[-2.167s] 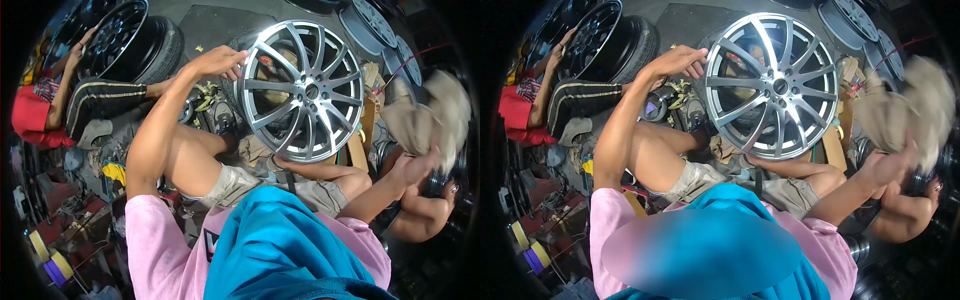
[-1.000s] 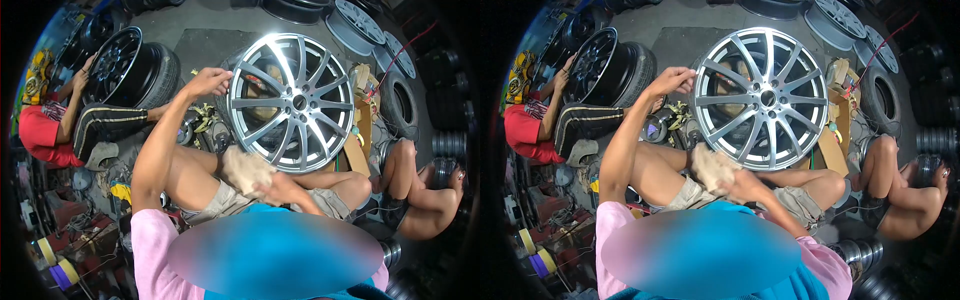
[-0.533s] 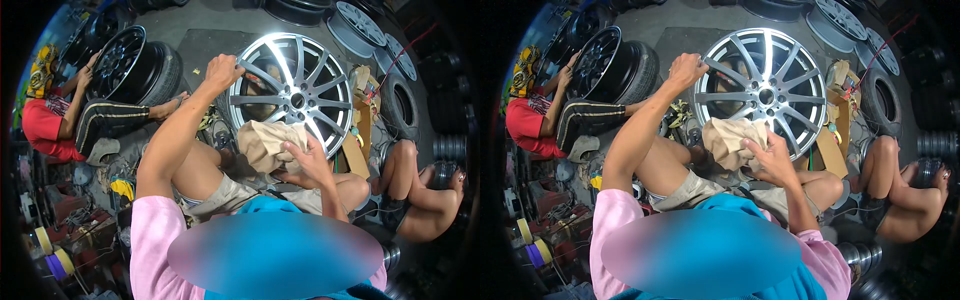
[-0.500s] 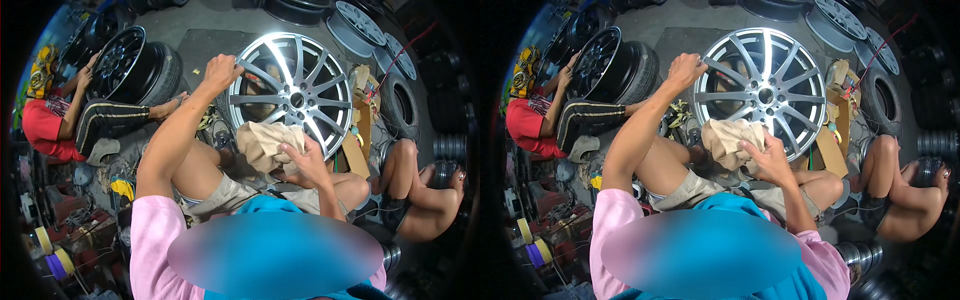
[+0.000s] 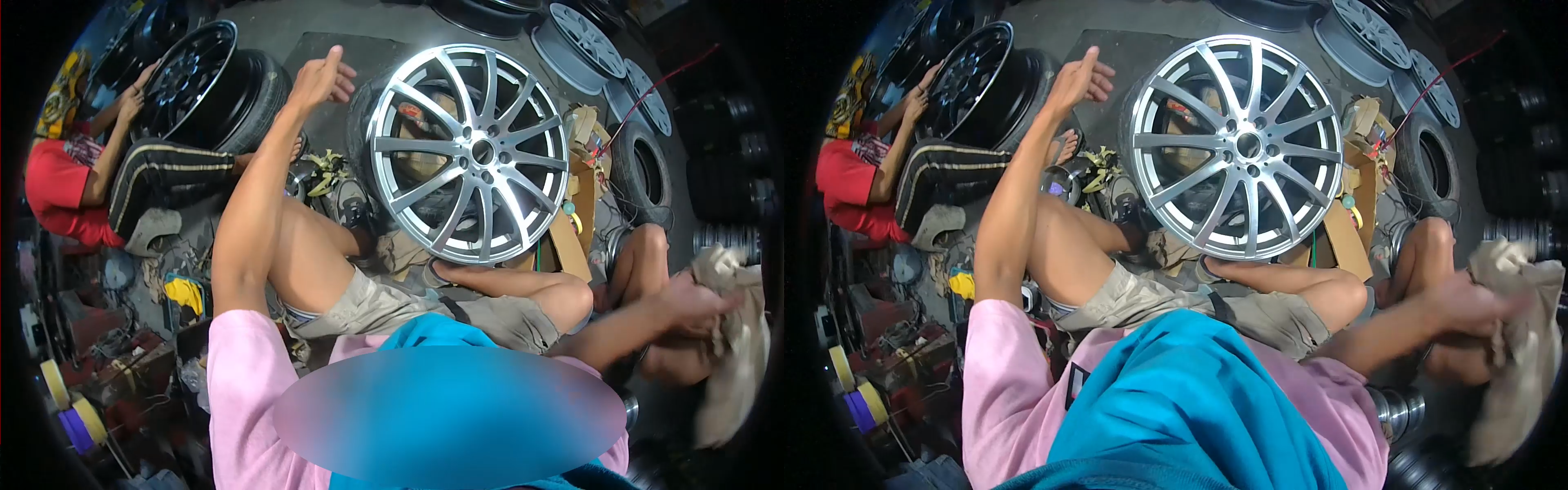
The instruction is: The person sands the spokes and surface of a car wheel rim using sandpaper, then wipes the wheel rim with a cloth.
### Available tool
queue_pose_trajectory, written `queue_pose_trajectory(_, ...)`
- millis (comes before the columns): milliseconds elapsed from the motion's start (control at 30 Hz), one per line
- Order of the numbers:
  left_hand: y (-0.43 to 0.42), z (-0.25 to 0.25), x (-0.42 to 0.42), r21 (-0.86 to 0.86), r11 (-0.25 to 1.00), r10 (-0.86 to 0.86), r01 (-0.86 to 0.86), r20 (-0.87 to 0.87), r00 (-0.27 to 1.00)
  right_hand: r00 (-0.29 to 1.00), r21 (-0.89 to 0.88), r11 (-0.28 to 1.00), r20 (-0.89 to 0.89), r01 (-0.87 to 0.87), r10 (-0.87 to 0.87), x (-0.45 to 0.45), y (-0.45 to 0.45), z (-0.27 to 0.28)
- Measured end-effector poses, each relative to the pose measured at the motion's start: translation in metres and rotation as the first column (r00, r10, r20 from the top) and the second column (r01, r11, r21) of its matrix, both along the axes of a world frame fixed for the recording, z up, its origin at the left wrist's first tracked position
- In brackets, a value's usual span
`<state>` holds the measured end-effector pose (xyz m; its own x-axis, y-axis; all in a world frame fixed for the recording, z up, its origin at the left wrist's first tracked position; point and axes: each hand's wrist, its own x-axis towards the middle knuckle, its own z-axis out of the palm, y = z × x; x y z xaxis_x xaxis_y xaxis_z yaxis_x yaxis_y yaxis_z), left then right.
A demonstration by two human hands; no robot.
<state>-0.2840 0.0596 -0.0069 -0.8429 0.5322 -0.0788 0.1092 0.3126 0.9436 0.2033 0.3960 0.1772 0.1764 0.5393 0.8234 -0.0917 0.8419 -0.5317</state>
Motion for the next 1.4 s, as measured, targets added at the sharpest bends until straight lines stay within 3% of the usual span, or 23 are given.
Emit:
queue_pose_trajectory(67,0.007,0.001,0.012,0.013,1.0,-0.001,0.001,0.013,1.0,0.905,-0.056,0.998,0.425,0.001,0.023,-0.079,-0.047,-0.05)
queue_pose_trajectory(100,0.009,0.004,0.015,-0.015,0.999,-0.045,0.045,0.0,0.999,0.672,-0.152,0.984,0.72,-0.094,0.175,-0.119,-0.078,-0.083)
queue_pose_trajectory(133,0.009,0.009,0.017,-0.054,0.994,-0.096,0.095,-0.016,0.995,0.177,-0.269,0.942,0.936,-0.202,0.305,-0.15,-0.117,-0.117)
queue_pose_trajectory(167,0.009,0.014,0.023,-0.068,0.994,-0.095,0.091,-0.056,0.994,-0.393,-0.393,0.866,0.882,-0.31,0.259,-0.163,-0.162,-0.148)
queue_pose_trajectory(233,0.005,0.02,0.023,-0.068,0.992,-0.108,0.104,-0.066,0.992,-0.803,-0.685,0.62,0.579,-0.382,0.144,-0.145,-0.213,-0.179)
queue_pose_trajectory(267,0.001,0.021,0.021,-0.067,0.992,-0.108,0.104,-0.061,0.992,-0.746,-0.806,0.331,0.585,-0.491,0.318,-0.117,-0.209,-0.214)
queue_pose_trajectory(333,-0.017,0.025,0.024,-0.061,0.992,-0.11,0.108,-0.035,0.993,-0.767,-0.894,0.347,0.428,-0.283,0.477,-0.11,-0.202,-0.175)
queue_pose_trajectory(400,-0.032,0.027,0.023,0.016,0.995,-0.102,0.102,0.027,0.994,-0.458,-0.94,0.182,0.302,-0.287,0.836,-0.092,-0.145,-0.166)
queue_pose_trajectory(467,-0.043,0.024,0.014,-0.006,0.996,-0.087,0.088,0.038,0.995,-0.054,-0.723,0.663,0.683,-0.195,0.729,-0.075,-0.088,-0.092)
queue_pose_trajectory(500,-0.047,0.021,0.011,-0.014,0.997,-0.073,0.073,0.012,0.997,0.353,-0.531,0.835,0.816,0.145,0.457,-0.064,-0.074,-0.047)
queue_pose_trajectory(533,-0.049,0.019,0.008,-0.021,0.998,-0.056,0.056,-0.014,0.998,0.749,-0.445,0.88,0.636,0.163,0.183,-0.05,-0.04,-0.023)
queue_pose_trajectory(567,-0.047,0.02,0.007,-0.024,0.998,-0.051,0.051,-0.001,0.999,0.935,-0.339,0.939,0.349,0.064,0.062,-0.037,-0.011,-0.009)
queue_pose_trajectory(667,-0.035,0.024,0.01,0.0,0.998,-0.064,0.064,0.004,0.998,0.996,-0.107,0.991,0.033,0.082,-0.079,-0.043,0.005,0.005)
queue_pose_trajectory(767,-0.016,0.024,0.018,0.018,0.995,-0.095,0.095,-0.032,0.995,0.881,-0.134,0.991,0.467,-0.017,0.079,-0.108,-0.041,-0.063)
queue_pose_trajectory(800,-0.014,0.024,0.021,0.009,0.995,-0.095,0.096,-0.038,0.995,0.627,-0.195,0.976,0.749,-0.099,0.213,-0.134,-0.068,-0.096)
queue_pose_trajectory(833,-0.011,0.024,0.024,-0.035,0.994,-0.104,0.103,-0.041,0.994,0.12,-0.291,0.936,0.941,-0.199,0.318,-0.154,-0.101,-0.133)
queue_pose_trajectory(867,-0.004,0.023,0.027,-0.079,0.99,-0.122,0.118,-0.045,0.991,-0.434,-0.402,0.859,0.867,-0.318,0.245,-0.163,-0.138,-0.171)
queue_pose_trajectory(900,-0.005,0.024,0.027,-0.156,0.976,-0.163,0.15,-0.07,0.984,-0.717,-0.552,0.731,0.686,-0.4,0.125,-0.155,-0.172,-0.2)
queue_pose_trajectory(1000,-0.017,0.024,0.031,-0.186,0.975,-0.129,0.119,-0.04,0.991,-0.847,-0.874,0.432,0.393,-0.223,0.358,-0.109,-0.212,-0.183)
queue_pose_trajectory(1133,-0.036,0.014,0.02,-0.138,0.984,-0.109,0.116,0.057,0.992,-0.25,-0.768,0.631,0.637,-0.114,0.73,-0.064,-0.101,-0.169)
queue_pose_trajectory(1200,-0.039,0.003,0.006,-0.183,0.972,-0.134,0.145,0.072,0.988,0.341,-0.616,0.787,0.747,0.032,0.571,-0.028,-0.035,-0.122)
queue_pose_trajectory(1267,-0.037,-0.008,-0.005,-0.201,0.965,-0.148,0.168,0.109,0.983,0.814,-0.489,0.865,0.545,0.114,0.201,0.006,0.01,-0.081)
queue_pose_trajectory(1400,-0.016,-0.002,-0.001,-0.219,0.956,-0.173,0.198,0.128,0.977,0.983,-0.223,0.962,0.126,0.158,-0.132,0.015,0.031,-0.044)
